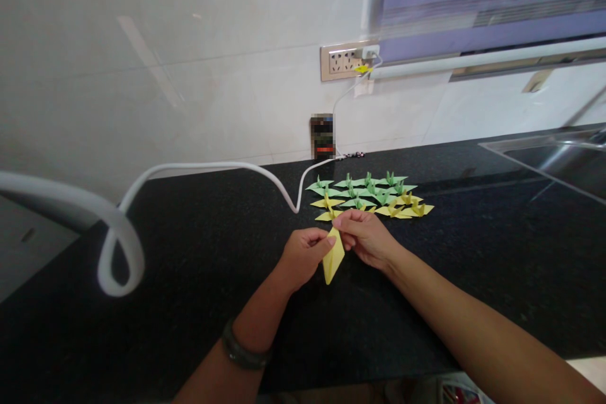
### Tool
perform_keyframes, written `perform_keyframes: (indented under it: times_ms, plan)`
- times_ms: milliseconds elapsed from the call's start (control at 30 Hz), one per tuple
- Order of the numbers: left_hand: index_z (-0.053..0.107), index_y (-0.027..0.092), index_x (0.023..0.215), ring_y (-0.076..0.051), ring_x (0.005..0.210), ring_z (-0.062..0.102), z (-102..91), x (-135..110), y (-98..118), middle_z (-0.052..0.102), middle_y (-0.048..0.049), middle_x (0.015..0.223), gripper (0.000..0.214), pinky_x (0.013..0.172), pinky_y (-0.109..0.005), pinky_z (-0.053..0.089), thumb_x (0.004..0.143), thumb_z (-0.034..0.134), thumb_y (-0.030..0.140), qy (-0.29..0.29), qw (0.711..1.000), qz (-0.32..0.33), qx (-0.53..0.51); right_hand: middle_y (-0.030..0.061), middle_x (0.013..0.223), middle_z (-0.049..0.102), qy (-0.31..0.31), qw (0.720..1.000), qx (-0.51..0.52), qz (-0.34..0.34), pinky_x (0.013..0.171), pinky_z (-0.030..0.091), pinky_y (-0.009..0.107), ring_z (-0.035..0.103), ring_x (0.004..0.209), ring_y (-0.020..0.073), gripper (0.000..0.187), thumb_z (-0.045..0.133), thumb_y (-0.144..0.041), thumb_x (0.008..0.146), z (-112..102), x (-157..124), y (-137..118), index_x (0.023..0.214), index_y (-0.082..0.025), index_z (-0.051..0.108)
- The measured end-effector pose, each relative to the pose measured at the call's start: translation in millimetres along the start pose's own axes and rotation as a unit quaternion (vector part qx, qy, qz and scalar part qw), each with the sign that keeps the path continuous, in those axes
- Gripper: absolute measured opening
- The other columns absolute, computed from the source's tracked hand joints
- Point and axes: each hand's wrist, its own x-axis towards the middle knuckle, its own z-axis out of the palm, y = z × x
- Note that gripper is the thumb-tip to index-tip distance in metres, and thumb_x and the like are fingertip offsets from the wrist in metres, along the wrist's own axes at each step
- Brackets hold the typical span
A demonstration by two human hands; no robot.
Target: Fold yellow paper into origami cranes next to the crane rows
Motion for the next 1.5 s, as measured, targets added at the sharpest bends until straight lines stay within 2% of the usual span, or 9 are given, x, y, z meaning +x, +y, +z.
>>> perform_keyframes:
  times_ms: [100, 300, 533, 733, 1033, 1133, 1300, 1400, 1500]
  plan:
    - [0.062, 0.011, 0.067, -0.008, 0.049, 0.044, -0.1, 1, -5, 0.054, 0.0006, 0.054, 0.025, 0.048, -0.02, 0.032, 0.07, 0.053, 0.034, 0.008, 1.0, -0.012, 0.001, -0.0081, 0.042, 0.041, 0.048, 0.998, 0.011, -0.027, 0.034, 0.031, 0.015, 0.032, 0.033, 0.0019, 0.017, 0.063, -0.027, 0.065, -5, 3, -5, 0.06, -0.015, 0.052]
    - [0.061, 0.011, 0.067, -0.007, 0.046, 0.041, -2.1, 3, -10, 0.052, 0.0015, 0.052, 0.027, 0.044, -0.019, 0.029, 0.07, 0.052, 0.036, 0.033, 0.999, 0.005, 0.027, -0.0057, 0.045, 0.044, -0.034, 0.996, -0.085, 0.022, 0.034, 0.033, 0.016, 0.035, 0.036, 0.0033, 0.018, 0.065, -0.029, 0.062, -3, -1, -2, 0.062, -0.013, 0.056]
    - [0.058, 0.011, 0.076, -0.009, 0.049, 0.049, 2.2, 6, -14, 0.058, -0.0012, 0.06, 0.024, 0.045, -0.019, 0.033, 0.064, 0.059, 0.033, 0.028, 0.996, -0.054, -0.066, -0.0047, 0.049, 0.049, 0.029, 0.997, -0.069, -0.023, 0.036, 0.031, 0.016, 0.038, 0.038, 0.003, 0.019, 0.066, -0.029, 0.06, 1, -1, 4, 0.059, -0.014, 0.054]
    - [0.057, 0.012, 0.072, -0.009, 0.047, 0.051, 0.9, 6, -18, 0.058, 0.0, 0.057, 0.025, 0.045, -0.019, 0.035, 0.063, 0.06, 0.034, 0.04, 0.993, -0.063, -0.093, -0.0012, 0.061, 0.055, -0.015, 0.992, -0.126, -0.019, 0.037, 0.032, 0.017, 0.042, 0.045, 0.0051, 0.018, 0.067, -0.028, 0.059, 1, -1, 6, 0.064, -0.014, 0.057]
    - [0.057, 0.011, 0.071, -0.01, 0.048, 0.052, 2.3, 5, -12, 0.059, -0.0012, 0.057, 0.019, 0.045, -0.02, 0.038, 0.063, 0.06, 0.028, 0.031, 0.992, -0.081, -0.091, -0.0047, 0.045, 0.042, 0.074, 0.984, -0.14, -0.078, 0.035, 0.026, 0.018, 0.033, 0.037, 0.0039, 0.029, 0.059, -0.039, 0.066, 3, 1, 9, 0.053, -0.014, 0.051]
    - [0.057, 0.012, 0.07, -0.01, 0.048, 0.053, 2.3, 6, -12, 0.06, -0.0012, 0.058, 0.017, 0.045, -0.02, 0.038, 0.062, 0.06, 0.027, 0.042, 0.99, -0.093, -0.095, -0.0057, 0.042, 0.037, 0.074, 0.988, -0.118, -0.065, 0.034, 0.027, 0.018, 0.031, 0.036, 0.0042, 0.031, 0.054, -0.042, 0.07, 1, 2, 7, 0.056, -0.014, 0.052]
    - [0.057, 0.012, 0.07, -0.01, 0.048, 0.054, 2.3, 8, -15, 0.061, -0.001, 0.058, 0.019, 0.046, -0.02, 0.04, 0.062, 0.061, 0.029, 0.052, 0.99, -0.084, -0.098, -0.0041, 0.051, 0.047, 0.034, 0.987, -0.15, -0.044, 0.034, 0.028, 0.017, 0.034, 0.037, 0.0037, 0.022, 0.063, -0.036, 0.063, -2, 1, 4, 0.066, -0.014, 0.058]
    - [0.056, 0.012, 0.078, -0.011, 0.055, 0.057, 3.5, 9, -15, 0.063, -0.0026, 0.066, 0.025, 0.052, -0.021, 0.043, 0.059, 0.064, 0.026, 0.062, 0.988, -0.068, -0.124, -0.0049, 0.047, 0.047, 0.044, 0.984, -0.156, -0.071, 0.035, 0.029, 0.017, 0.035, 0.036, 0.0037, 0.019, 0.063, -0.033, 0.063, -3, 1, 5, 0.062, -0.014, 0.057]
    - [0.051, 0.013, 0.095, -0.012, 0.058, 0.059, 4.5, 10, -13, 0.063, -0.0039, 0.073, 0.042, 0.053, -0.022, 0.045, 0.057, 0.067, 0.023, 0.075, 0.982, -0.091, -0.15, -0.0049, 0.044, 0.047, 0.078, 0.983, -0.129, -0.105, 0.037, 0.032, 0.018, 0.038, 0.036, 0.0044, 0.018, 0.061, -0.031, 0.065, -4, 3, 7, 0.062, -0.015, 0.056]
